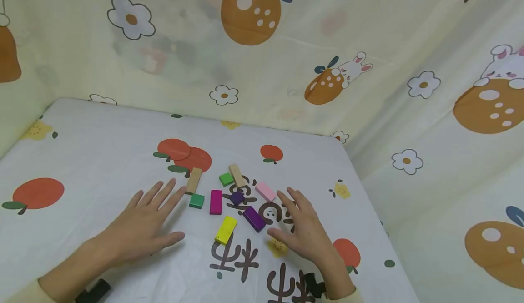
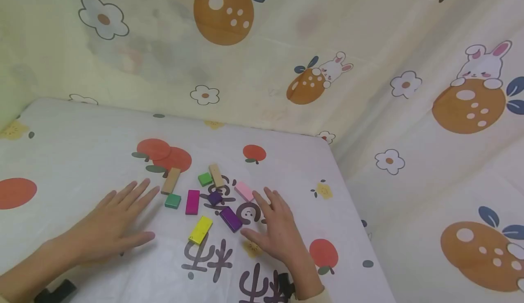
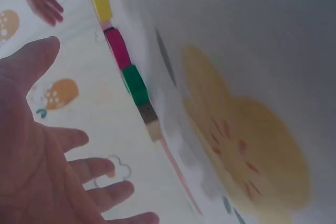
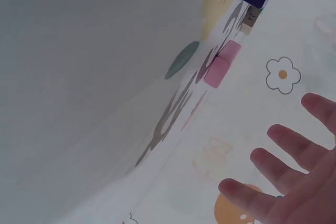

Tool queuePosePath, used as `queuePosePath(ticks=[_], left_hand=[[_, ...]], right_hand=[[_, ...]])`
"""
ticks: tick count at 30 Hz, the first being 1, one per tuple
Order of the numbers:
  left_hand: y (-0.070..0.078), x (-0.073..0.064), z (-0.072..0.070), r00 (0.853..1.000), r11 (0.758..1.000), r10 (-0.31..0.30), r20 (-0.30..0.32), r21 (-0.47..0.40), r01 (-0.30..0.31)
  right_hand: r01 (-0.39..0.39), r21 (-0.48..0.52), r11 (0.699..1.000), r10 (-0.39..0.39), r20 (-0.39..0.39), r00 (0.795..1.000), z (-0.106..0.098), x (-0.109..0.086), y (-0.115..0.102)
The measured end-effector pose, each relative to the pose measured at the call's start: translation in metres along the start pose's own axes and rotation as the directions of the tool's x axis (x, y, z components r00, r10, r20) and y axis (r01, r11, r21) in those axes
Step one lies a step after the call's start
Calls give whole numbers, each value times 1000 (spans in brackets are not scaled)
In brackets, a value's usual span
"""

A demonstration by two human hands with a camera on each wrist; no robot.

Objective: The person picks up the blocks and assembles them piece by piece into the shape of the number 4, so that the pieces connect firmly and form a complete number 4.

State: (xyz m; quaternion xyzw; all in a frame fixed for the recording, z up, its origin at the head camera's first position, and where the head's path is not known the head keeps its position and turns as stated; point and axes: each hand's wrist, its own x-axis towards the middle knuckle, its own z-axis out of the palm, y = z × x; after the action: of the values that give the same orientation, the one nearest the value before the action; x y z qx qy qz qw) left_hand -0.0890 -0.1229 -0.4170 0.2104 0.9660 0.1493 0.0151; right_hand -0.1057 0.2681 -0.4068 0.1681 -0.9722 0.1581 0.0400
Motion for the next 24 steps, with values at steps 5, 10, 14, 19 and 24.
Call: queuePosePath(ticks=[5,10,14,19,24], left_hand=[[11,5,2,999,999,53,7,-10,-53],[20,8,4,996,996,86,14,-12,-86],[25,10,6,994,994,104,26,-19,-104],[31,12,11,991,992,122,46,-38,-121],[36,11,14,989,989,140,55,-55,-137]], right_hand=[[45,0,999,-45,-19,999,0,0,-2],[36,1,999,-36,-8,999,1,0,-4],[17,-2,1000,-17,4,1000,2,0,-7],[-19,-30,999,20,34,999,3,0,-11],[-41,-17,999,42,68,997,4,0,-17]])
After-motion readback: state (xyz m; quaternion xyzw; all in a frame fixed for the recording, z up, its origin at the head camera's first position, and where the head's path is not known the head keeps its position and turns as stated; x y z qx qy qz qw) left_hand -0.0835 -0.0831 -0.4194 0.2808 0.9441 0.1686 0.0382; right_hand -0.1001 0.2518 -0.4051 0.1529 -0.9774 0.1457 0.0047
